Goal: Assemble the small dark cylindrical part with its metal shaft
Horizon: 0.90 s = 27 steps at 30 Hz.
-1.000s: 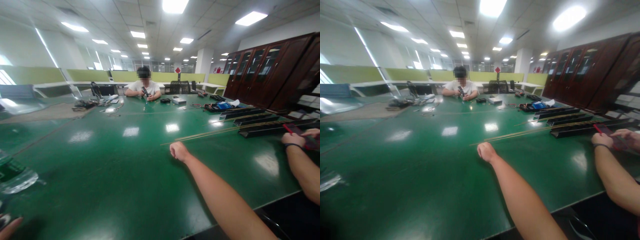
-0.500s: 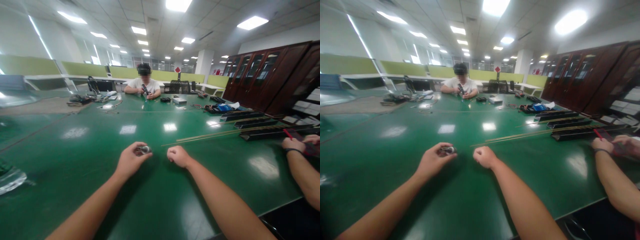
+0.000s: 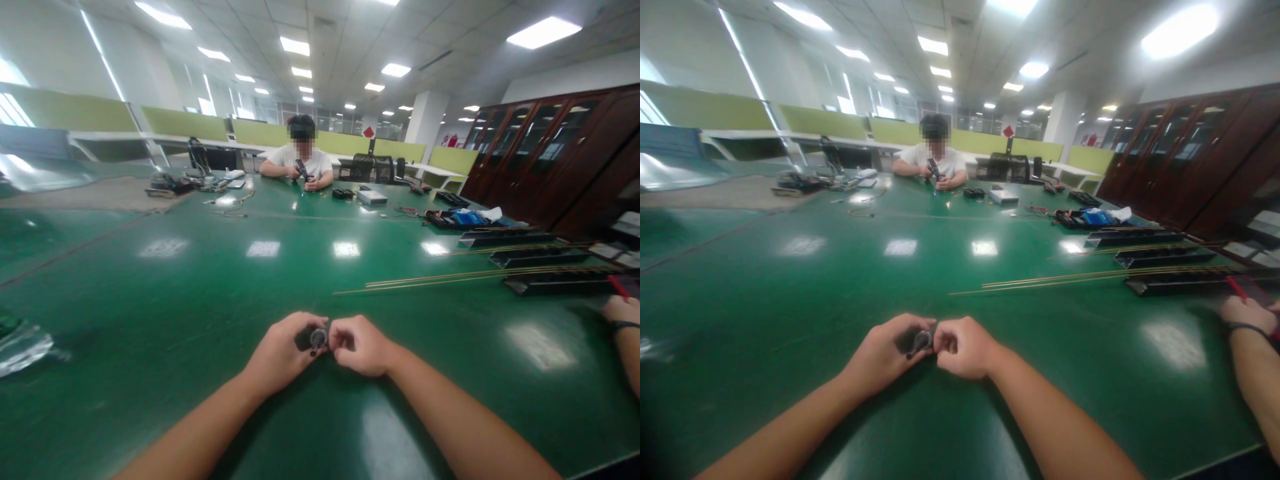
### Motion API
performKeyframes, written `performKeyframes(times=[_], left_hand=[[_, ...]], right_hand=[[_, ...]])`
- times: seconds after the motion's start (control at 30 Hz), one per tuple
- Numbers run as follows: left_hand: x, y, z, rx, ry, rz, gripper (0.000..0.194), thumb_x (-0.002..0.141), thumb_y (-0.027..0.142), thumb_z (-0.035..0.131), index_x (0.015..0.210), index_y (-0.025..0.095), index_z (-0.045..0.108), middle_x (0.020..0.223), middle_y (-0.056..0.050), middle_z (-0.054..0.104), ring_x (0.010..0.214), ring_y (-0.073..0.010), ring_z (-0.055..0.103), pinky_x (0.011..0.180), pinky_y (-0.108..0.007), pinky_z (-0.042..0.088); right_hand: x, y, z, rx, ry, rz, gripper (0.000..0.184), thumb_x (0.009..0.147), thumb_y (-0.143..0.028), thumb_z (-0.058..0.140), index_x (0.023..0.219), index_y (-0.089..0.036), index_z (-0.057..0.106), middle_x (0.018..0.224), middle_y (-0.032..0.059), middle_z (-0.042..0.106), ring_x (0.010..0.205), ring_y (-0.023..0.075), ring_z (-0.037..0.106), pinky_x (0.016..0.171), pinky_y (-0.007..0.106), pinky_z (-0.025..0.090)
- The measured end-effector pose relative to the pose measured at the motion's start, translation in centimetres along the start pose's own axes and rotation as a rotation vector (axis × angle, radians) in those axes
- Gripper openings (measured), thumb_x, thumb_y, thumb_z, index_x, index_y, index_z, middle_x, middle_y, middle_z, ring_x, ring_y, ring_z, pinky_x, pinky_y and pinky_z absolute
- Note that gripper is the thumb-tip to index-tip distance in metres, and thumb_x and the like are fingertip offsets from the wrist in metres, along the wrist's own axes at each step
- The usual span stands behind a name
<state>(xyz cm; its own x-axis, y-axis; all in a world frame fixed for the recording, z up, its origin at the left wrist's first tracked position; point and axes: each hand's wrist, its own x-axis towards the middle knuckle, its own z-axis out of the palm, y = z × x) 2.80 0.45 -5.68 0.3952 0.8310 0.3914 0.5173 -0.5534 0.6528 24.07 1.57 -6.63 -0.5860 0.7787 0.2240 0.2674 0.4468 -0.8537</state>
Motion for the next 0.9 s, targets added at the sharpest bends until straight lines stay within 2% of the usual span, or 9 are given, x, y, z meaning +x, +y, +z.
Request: performKeyframes(times=[0.27,0.43,0.57,0.67,0.9], left_hand=[[0.07,0.41,0.18,-0.177,-0.089,-0.101,0.037,0.081,0.025,0.068,0.117,0.025,0.059,0.112,-0.002,0.070,0.103,-0.0176,0.068,0.095,-0.030,0.053],[-0.01,0.49,0.29,-0.154,-0.091,-0.061,0.022,0.083,0.025,0.066,0.105,0.026,0.064,0.115,0.000,0.069,0.110,-0.0170,0.064,0.097,-0.030,0.050],[-0.14,0.09,0.36,-0.138,-0.078,-0.037,0.025,0.083,0.023,0.068,0.107,0.028,0.064,0.116,0.001,0.068,0.109,-0.0161,0.064,0.096,-0.029,0.049],[-0.12,0.17,0.13,-0.114,-0.085,-0.019,0.025,0.082,0.024,0.070,0.106,0.028,0.066,0.109,0.000,0.069,0.102,-0.0166,0.065,0.091,-0.029,0.050],[-0.06,0.84,-0.23,-0.068,-0.192,0.042,0.026,0.084,0.023,0.068,0.109,0.029,0.067,0.103,0.000,0.069,0.097,-0.0168,0.063,0.088,-0.029,0.049]], right_hand=[[-0.19,-0.66,-0.27,-0.037,-0.025,0.007,0.012,0.065,-0.010,0.057,0.074,-0.016,0.063,0.063,-0.0031,0.057,0.055,0.0103,0.051,0.054,0.019,0.039],[-0.34,-0.75,-0.40,-0.036,-0.031,-0.002,0.010,0.066,-0.011,0.057,0.073,-0.016,0.063,0.065,-0.0017,0.060,0.058,0.0112,0.053,0.056,0.020,0.040],[-0.49,-0.58,-0.43,-0.049,-0.033,-0.014,0.010,0.066,-0.011,0.058,0.074,-0.016,0.063,0.066,-0.0014,0.061,0.059,0.0114,0.054,0.057,0.020,0.040],[-0.53,-0.48,-0.46,-0.067,-0.008,-0.041,0.008,0.067,-0.012,0.058,0.072,-0.016,0.063,0.065,-0.0017,0.060,0.058,0.0111,0.053,0.056,0.020,0.039],[-0.42,-0.28,-0.68,-0.056,0.034,-0.062,0.002,0.070,-0.015,0.059,0.069,-0.017,0.060,0.065,-0.0015,0.060,0.058,0.0116,0.052,0.057,0.021,0.040]])
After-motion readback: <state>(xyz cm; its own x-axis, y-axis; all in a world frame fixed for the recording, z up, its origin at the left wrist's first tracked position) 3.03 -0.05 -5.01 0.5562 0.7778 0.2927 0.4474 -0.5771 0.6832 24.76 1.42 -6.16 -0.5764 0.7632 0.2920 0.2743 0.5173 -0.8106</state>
